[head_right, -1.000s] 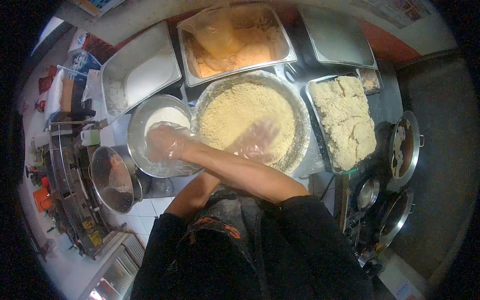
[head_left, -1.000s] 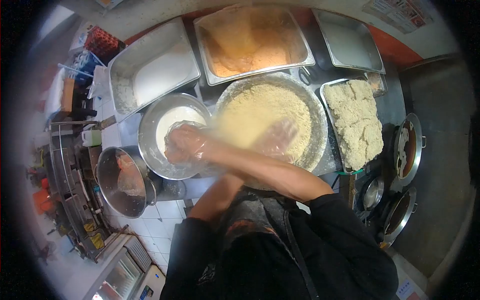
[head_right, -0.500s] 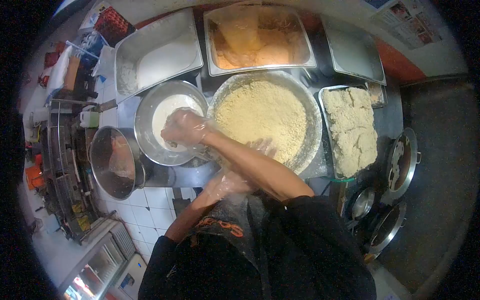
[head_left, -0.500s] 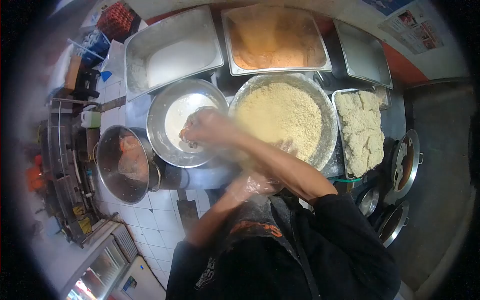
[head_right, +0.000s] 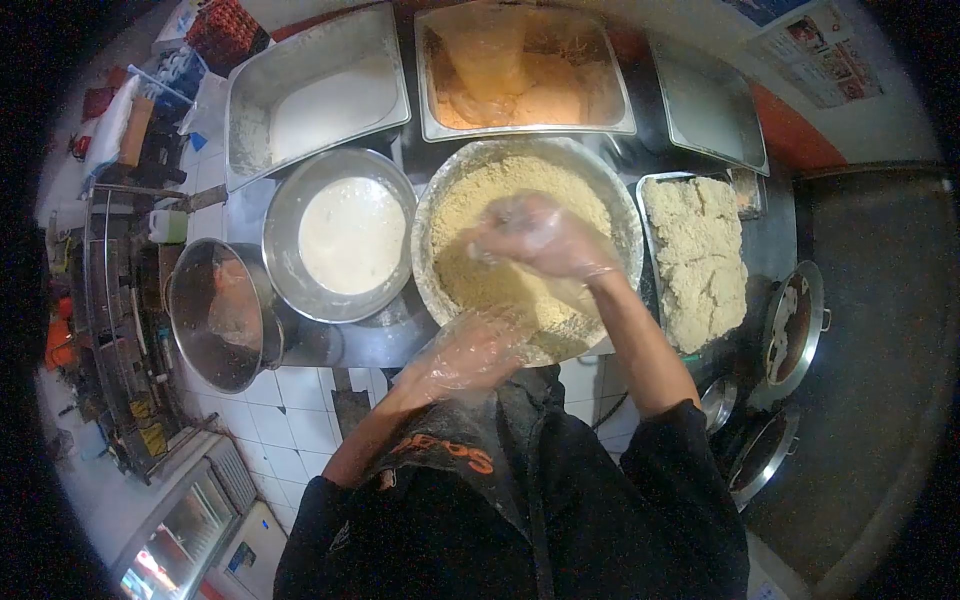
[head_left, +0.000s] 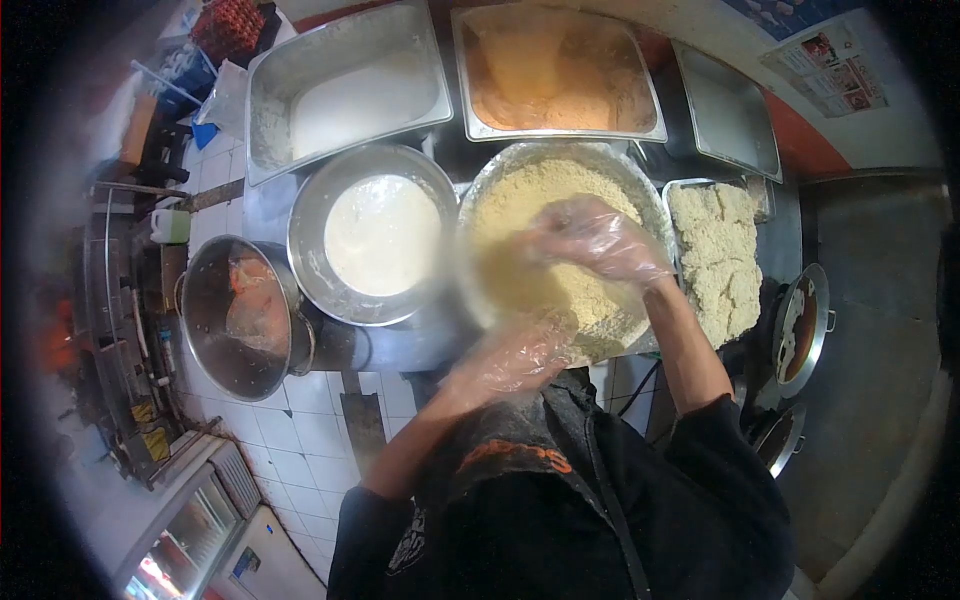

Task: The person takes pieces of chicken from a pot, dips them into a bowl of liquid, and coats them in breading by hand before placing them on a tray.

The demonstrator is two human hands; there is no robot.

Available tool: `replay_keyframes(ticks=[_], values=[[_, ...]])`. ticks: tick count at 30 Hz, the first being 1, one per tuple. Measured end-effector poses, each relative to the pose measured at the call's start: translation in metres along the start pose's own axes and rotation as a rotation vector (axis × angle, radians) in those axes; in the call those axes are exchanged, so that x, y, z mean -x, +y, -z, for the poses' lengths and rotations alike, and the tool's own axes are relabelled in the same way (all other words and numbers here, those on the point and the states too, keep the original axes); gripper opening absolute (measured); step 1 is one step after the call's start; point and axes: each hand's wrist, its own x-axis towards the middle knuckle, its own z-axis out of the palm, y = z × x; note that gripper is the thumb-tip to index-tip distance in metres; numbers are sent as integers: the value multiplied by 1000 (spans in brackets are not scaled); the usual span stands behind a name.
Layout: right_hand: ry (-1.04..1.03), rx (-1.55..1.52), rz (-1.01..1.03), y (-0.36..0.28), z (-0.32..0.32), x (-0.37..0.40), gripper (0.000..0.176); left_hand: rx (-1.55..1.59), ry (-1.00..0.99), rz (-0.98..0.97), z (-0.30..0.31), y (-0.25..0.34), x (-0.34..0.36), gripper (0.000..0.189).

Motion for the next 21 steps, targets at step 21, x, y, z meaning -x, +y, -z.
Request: replay_keyframes(ticks=[21], values=[[288, -33, -476, 117, -41, 66, 70, 299, 104, 527, 20, 2, -57, 81]])
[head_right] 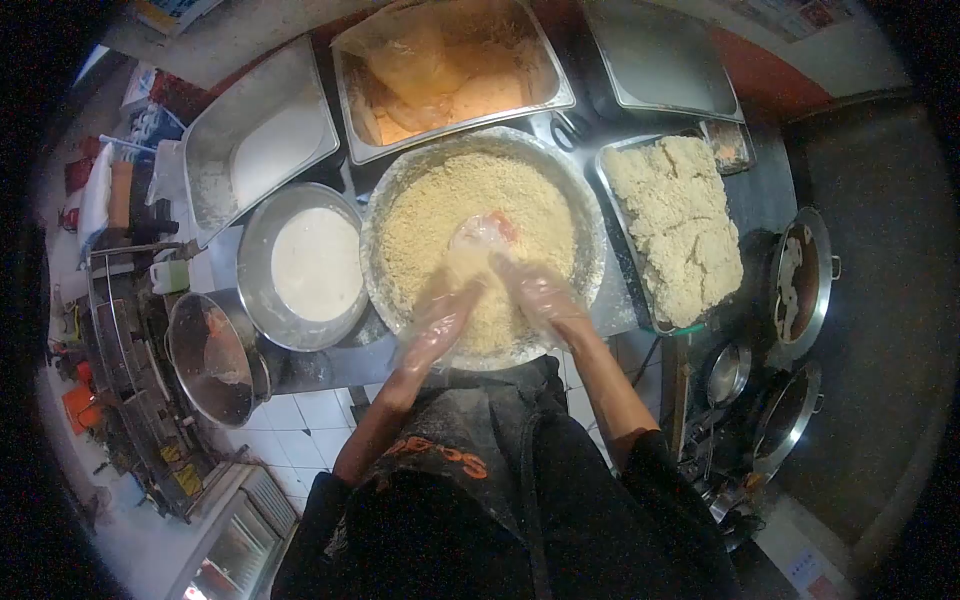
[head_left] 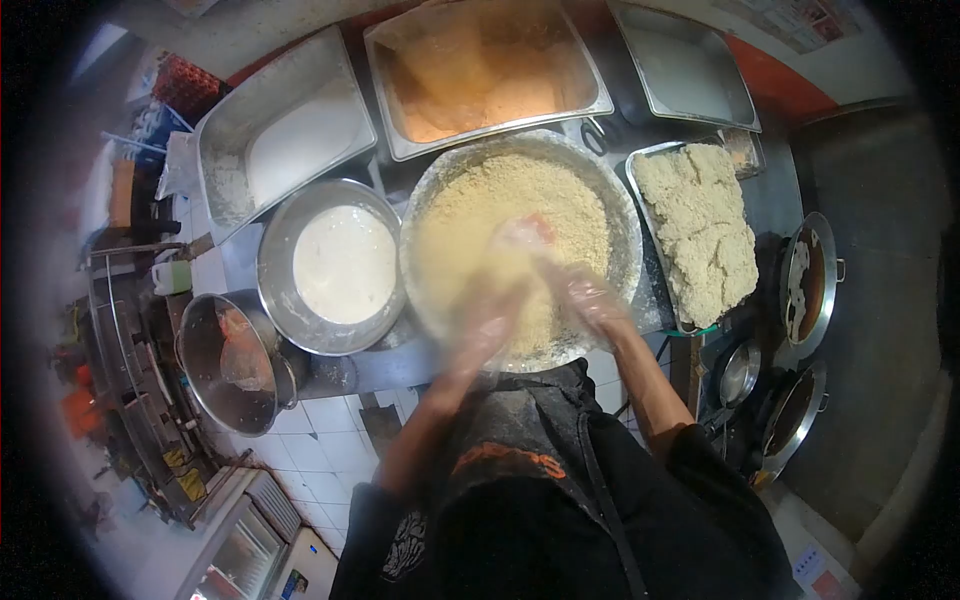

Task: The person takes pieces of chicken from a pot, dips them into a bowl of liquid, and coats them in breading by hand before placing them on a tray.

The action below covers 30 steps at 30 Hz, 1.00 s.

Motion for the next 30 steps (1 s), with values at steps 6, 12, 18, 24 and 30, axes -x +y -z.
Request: replay_keyframes(ticks=[6, 12, 18, 24, 30], values=[[-143, 326, 304, 47, -23, -24, 52, -55, -92, 334, -7, 0, -14, 87], [-34, -141, -83, -5, -5, 1, 67, 313, 267, 81, -8, -3, -8, 92], [199, 161, 253, 0, 20, -5, 48, -327, 471, -491, -3, 0, -2, 82], [187, 596, 733, -53, -14, -57, 40, 186, -187, -340, -8, -13, -48, 63], [189, 657, 875, -47, -65, -114, 46, 562, -344, -168, -28, -63, -83, 63]])
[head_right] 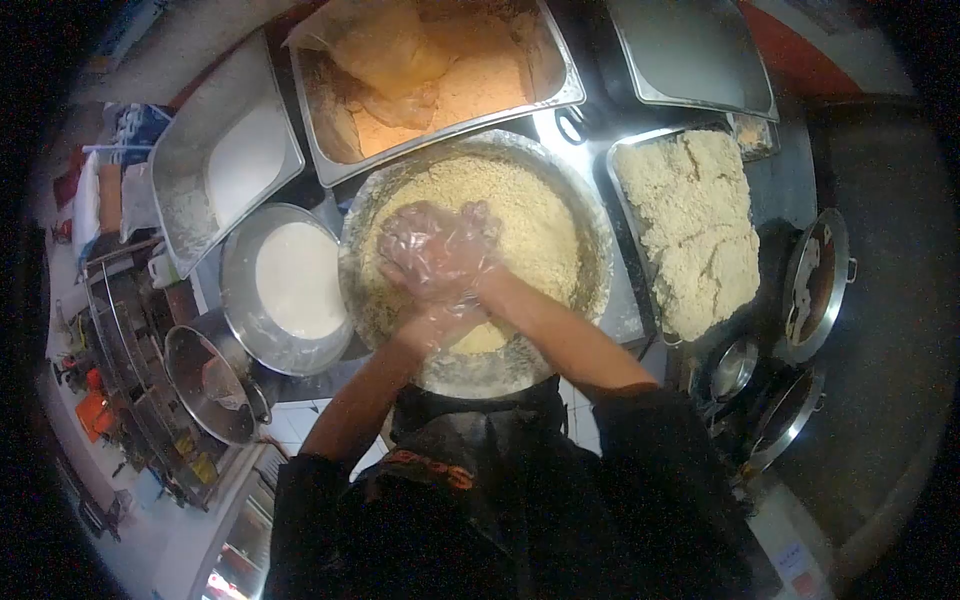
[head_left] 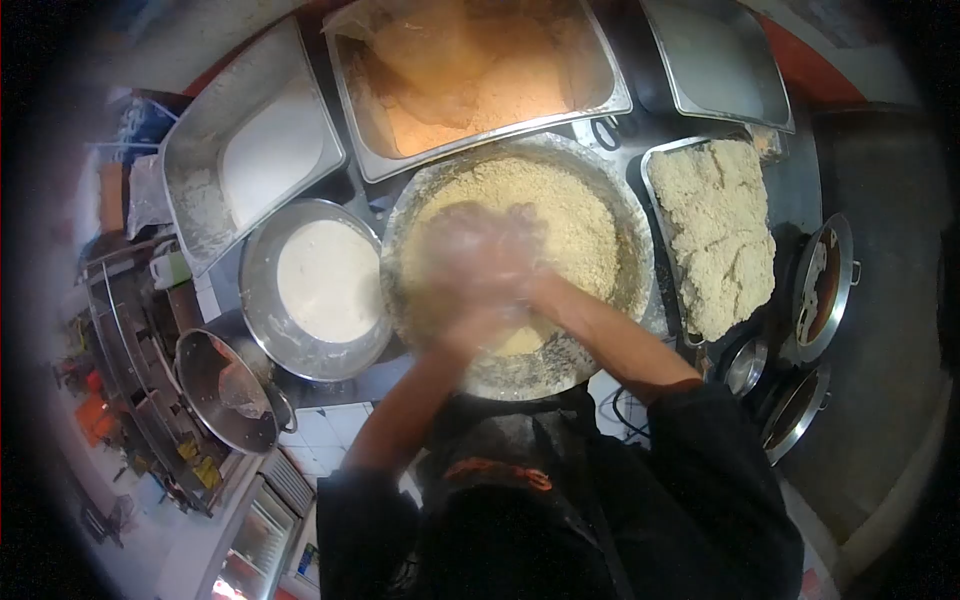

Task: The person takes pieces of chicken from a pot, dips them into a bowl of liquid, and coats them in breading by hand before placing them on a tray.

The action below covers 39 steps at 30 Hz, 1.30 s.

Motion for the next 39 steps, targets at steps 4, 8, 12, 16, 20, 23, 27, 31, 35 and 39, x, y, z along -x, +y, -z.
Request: replay_keyframes(ticks=[4, 8, 12, 16, 20, 23, 27, 31, 35, 39], values=[[140, 109, 123, 16, -35, 7, 49, 35, -43, 15, -11, -4, -8, 62], [-187, -222, -130, 33, 45, 22, 51, 113, -33, 11, -19, -8, -22, 62], [-50, 50, 59, 56, 11, 30, 54, 173, -35, 15, -18, -6, -25, 61], [-15, -105, 13, 52, -9, 14, 59, 162, -20, 6, -16, -5, -25, 61], [-188, -191, 58, 33, 8, 9, 57, 650, 26, 19, -2, -36, 10, 60], [-149, 36, 221, 39, -15, 22, 56, 580, 14, 30, -5, -32, 20, 60], [-235, -205, 64, 19, 30, 10, 53, 552, 70, -32, -10, -43, 23, 59], [-167, 11, 233, 25, -35, -2, 53, 855, 22, 90, 0, -66, 46, 59], [235, 223, 379, 17, -43, 13, 51, -660, -219, 306, 1, 36, 27, 46], [213, -7, -22, -10, -69, 12, 45, 345, 205, -154, -19, -31, 42, 40]])
